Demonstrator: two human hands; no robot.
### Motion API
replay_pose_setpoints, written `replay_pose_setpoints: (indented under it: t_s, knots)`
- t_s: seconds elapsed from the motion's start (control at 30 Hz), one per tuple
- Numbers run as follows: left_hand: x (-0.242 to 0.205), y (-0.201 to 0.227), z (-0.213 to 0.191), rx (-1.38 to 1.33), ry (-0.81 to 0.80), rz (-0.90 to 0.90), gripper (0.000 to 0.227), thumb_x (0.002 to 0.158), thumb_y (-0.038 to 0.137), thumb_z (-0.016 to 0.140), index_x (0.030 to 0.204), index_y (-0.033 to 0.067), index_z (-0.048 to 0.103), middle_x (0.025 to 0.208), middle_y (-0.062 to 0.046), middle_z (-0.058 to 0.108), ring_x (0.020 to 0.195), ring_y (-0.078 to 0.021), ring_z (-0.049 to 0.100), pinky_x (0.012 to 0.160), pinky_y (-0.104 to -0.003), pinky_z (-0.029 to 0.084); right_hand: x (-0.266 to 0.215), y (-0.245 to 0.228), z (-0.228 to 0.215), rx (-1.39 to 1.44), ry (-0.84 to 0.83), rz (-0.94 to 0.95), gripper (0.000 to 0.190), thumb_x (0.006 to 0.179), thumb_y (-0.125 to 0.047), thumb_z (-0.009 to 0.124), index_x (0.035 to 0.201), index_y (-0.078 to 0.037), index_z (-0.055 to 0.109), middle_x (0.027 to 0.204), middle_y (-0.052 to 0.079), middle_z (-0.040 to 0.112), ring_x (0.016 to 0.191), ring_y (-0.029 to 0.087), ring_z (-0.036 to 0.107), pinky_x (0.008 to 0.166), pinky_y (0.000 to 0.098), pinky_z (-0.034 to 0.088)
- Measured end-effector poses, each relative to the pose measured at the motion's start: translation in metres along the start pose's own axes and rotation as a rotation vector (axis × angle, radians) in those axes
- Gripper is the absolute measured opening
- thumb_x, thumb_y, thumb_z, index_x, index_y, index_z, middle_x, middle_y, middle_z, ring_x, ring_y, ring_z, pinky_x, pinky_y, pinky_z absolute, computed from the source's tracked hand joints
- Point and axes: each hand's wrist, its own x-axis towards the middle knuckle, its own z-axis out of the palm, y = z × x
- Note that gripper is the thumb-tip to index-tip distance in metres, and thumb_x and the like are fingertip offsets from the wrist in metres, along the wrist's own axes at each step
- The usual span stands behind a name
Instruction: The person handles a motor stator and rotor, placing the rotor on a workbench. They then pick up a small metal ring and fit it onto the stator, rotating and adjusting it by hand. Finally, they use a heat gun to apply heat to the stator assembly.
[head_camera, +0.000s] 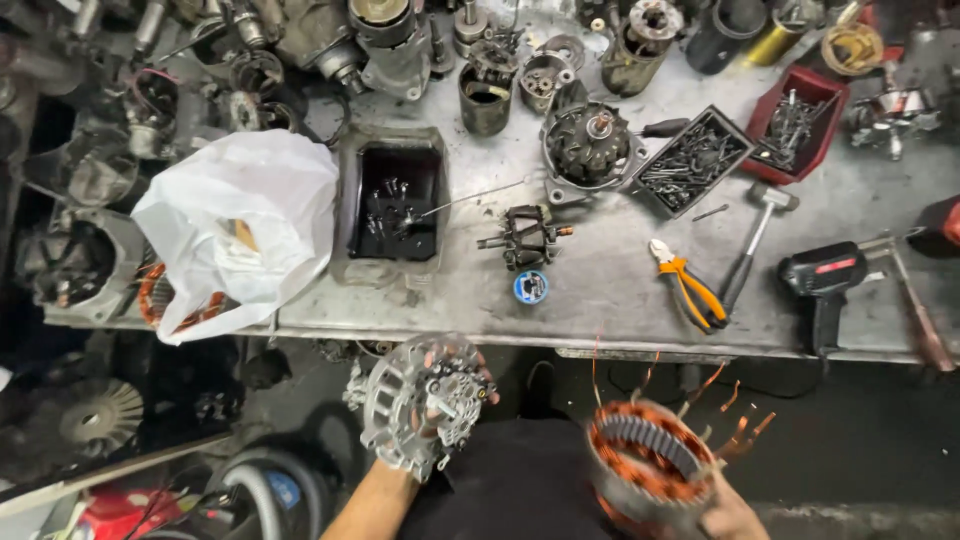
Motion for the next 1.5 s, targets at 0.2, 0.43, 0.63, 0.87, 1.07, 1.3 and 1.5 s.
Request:
replay_pose_setpoints:
  t_s: [0.2,0.43,0.63,0.87,1.07,1.3,1.5]
  knots:
    - [-0.077,-0.025,-0.069,0.305,0.137,-0.029,0.039,0.099,0.027,0.072,0.118,-0.0030,0.056,0.112,-0.027,0.064,0.097,-0.0406,0.065,0.078,-0.057,0.057,0.155,0.018,-0.062,-0.211,0.092,-0.359,0.133,0.048,-0.025,0.102,0.157,0.000,0.029,0.148,0.017,0.052,0.136,0.034,0.054,0.114,0.0503,0.044]
    - [-0.060,0.025,-0.045,0.517,0.226,-0.032,0.053,0.094,0.033,0.067,0.124,-0.0075,0.051,0.113,-0.028,0.064,0.097,-0.0372,0.064,0.083,-0.049,0.055,0.227,0.027,-0.068,-0.547,0.400,-0.699,0.121,0.052,-0.015,0.099,0.153,0.003,0.037,0.143,0.015,0.058,0.132,0.028,0.059,0.116,0.0431,0.048]
    - [-0.072,0.048,-0.025,0.202,0.117,0.021,0.076,0.089,0.058,0.058,0.132,-0.0035,0.048,0.119,-0.028,0.062,0.107,-0.0408,0.063,0.090,-0.050,0.053,0.250,0.039,-0.070,-0.908,0.569,-0.844,0.126,0.049,-0.019,0.102,0.152,0.004,0.032,0.143,0.017,0.054,0.131,0.026,0.057,0.115,0.0415,0.048]
    - [-0.069,0.063,-0.031,0.038,-0.097,0.014,0.113,0.083,0.087,0.049,0.153,-0.0016,0.035,0.139,-0.037,0.053,0.125,-0.0524,0.056,0.106,-0.059,0.045,0.265,0.047,-0.066,-1.197,0.724,-0.858,0.129,0.046,-0.022,0.106,0.149,0.003,0.032,0.142,0.018,0.052,0.131,0.028,0.054,0.115,0.0406,0.044]
    - [-0.072,0.062,-0.084,-0.120,-0.125,-0.232,0.139,0.061,0.100,0.059,0.158,0.0020,0.035,0.156,-0.027,0.042,0.142,-0.0458,0.045,0.122,-0.058,0.030,0.259,0.038,-0.049,-1.272,0.697,-0.735,0.123,0.056,-0.028,0.106,0.151,0.003,0.032,0.144,0.018,0.055,0.131,0.028,0.056,0.117,0.0401,0.046]
    - [-0.059,0.067,-0.033,-0.147,-0.272,-0.121,0.113,0.074,0.085,0.066,0.156,0.0120,0.042,0.146,-0.020,0.052,0.139,-0.0370,0.051,0.126,-0.065,0.028,0.248,0.041,-0.050,-1.407,0.722,-0.739,0.123,0.060,-0.028,0.105,0.155,0.004,0.034,0.147,0.021,0.056,0.133,0.031,0.057,0.116,0.0415,0.045]
    - [-0.065,0.068,-0.024,-0.141,-0.282,-0.138,0.106,0.078,0.082,0.066,0.155,0.0120,0.044,0.143,-0.020,0.053,0.138,-0.0376,0.052,0.125,-0.066,0.030,0.241,0.039,-0.048,-1.408,0.687,-0.703,0.117,0.067,-0.030,0.101,0.158,0.003,0.036,0.148,0.019,0.058,0.135,0.030,0.059,0.117,0.0402,0.046]
